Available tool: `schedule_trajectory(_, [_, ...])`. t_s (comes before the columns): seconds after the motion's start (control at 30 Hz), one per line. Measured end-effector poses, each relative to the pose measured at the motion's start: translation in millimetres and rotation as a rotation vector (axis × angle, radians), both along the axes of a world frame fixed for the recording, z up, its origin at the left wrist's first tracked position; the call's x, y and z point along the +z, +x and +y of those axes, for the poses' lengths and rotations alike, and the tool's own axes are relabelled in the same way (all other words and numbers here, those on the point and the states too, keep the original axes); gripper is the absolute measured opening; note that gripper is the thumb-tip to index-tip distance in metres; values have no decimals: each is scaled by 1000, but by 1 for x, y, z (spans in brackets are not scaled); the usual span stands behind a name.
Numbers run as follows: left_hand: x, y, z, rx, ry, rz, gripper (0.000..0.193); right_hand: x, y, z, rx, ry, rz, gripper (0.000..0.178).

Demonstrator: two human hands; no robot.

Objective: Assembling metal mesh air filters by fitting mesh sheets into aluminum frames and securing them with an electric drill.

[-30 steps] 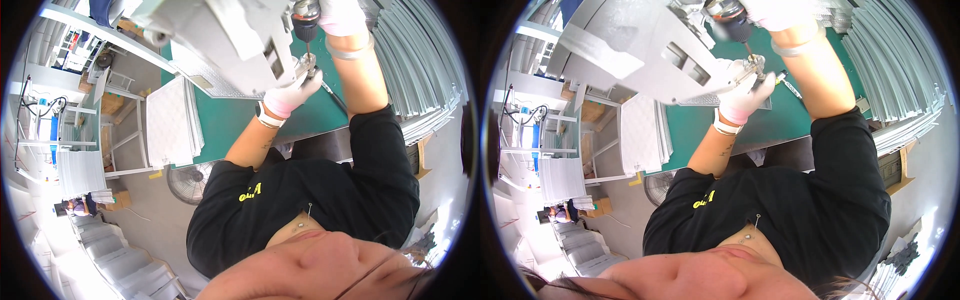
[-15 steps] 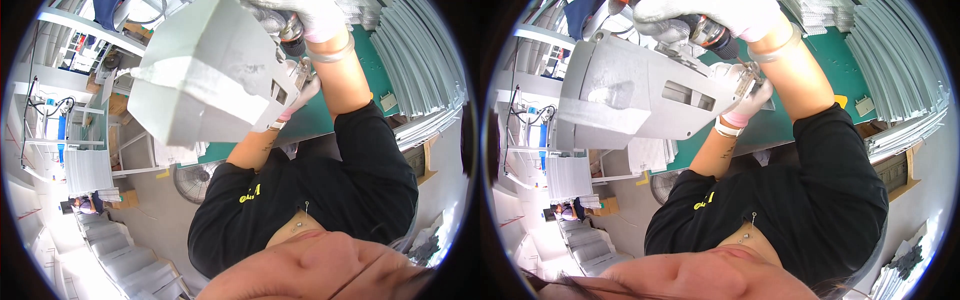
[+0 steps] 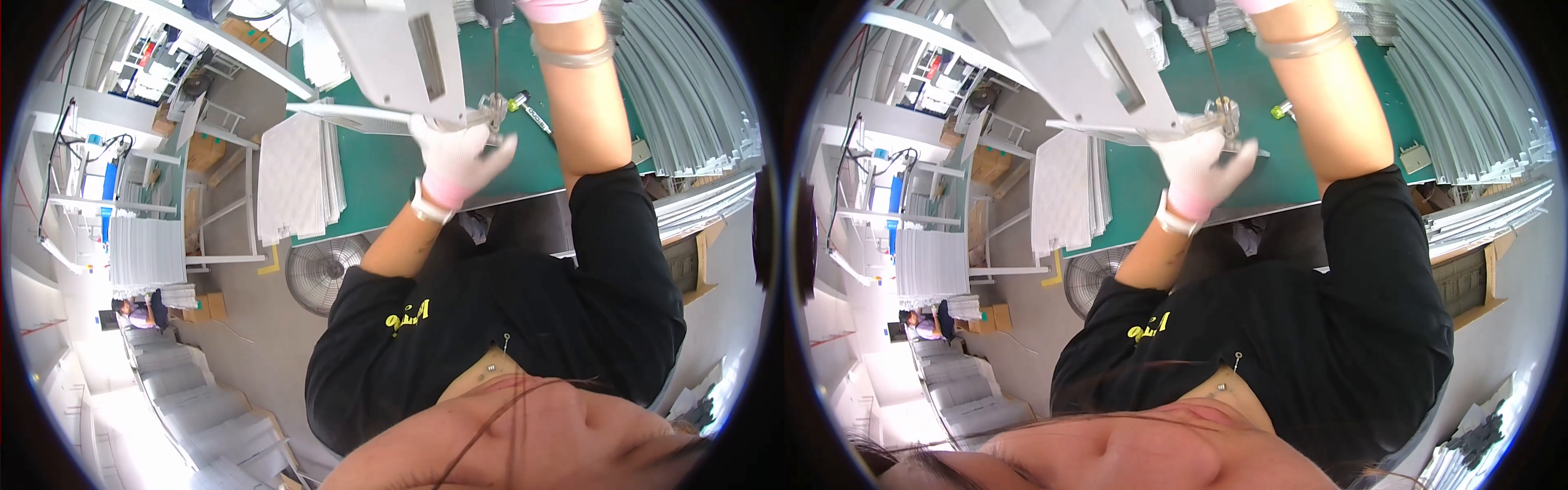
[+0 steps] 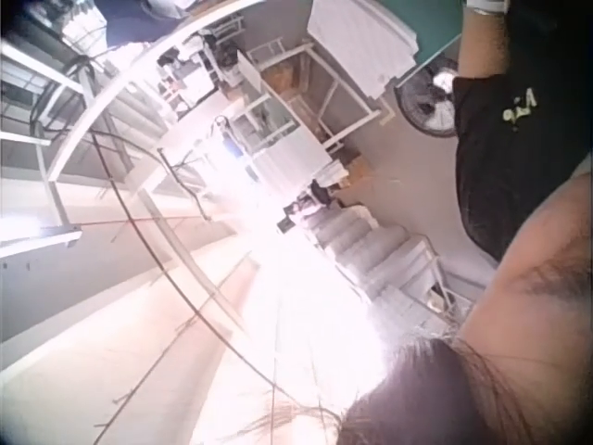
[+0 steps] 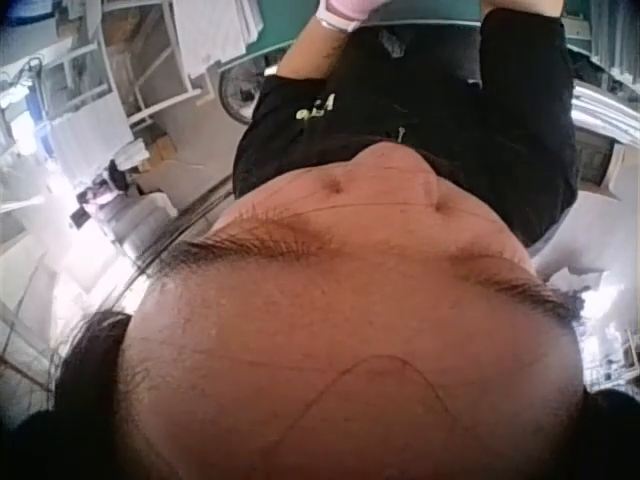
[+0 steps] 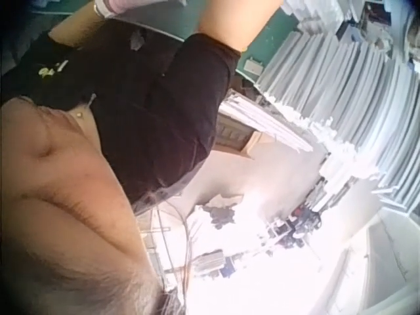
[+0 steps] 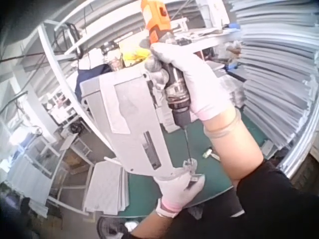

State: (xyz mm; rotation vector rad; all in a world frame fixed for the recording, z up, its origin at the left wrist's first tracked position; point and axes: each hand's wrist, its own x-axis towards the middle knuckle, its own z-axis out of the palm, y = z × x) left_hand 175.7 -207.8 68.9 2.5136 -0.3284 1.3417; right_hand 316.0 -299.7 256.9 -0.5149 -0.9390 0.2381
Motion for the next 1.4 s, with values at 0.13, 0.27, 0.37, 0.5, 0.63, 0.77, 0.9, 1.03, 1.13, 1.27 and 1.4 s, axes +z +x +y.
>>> schedule_trajectory(0.13, [-33,-103,5,-112,70,230,29,14,-13,-6,-110,-18,-12,17])
schedule_trajectory(0.27, [-154,-209,61,-342,201,496,27,13,-21,-1,-74,-77,-14,17])
schedule_trajectory(0.37, [-179,-237,66,-216,228,806,33,3,-14,1,0,-54,-88,17])
schedule_trajectory(0.5, [-85,-176,68,379,166,530,40,-8,-17,-3,-97,-75,5,17])
schedule_trajectory(0.63, [-51,-98,105,680,-145,304,41,-11,-26,-1,-182,-109,15,16])
schedule_trajectory(0.77, [-57,-77,80,403,-171,377,28,-18,-30,0,-97,-115,2,14])
schedule_trajectory(0.9, [-29,-76,50,493,-95,475,23,-27,-34,5,-7,-199,-74,20])
schedule_trajectory(1.03, [-3,-78,19,273,61,294,15,-22,-44,0,-140,-196,32,19])
schedule_trajectory(1.13, [-2,-93,-7,208,25,527,18,-17,-60,5,-278,-245,81,24])
schedule_trajectory(1.27, [-5,-102,-17,181,-67,493,24,-26,-72,4,-333,-192,-78,31])
schedule_trajectory(1.4, [-3,-107,-20,141,-77,588,25,-34,-82,-3,-296,-255,26,25])
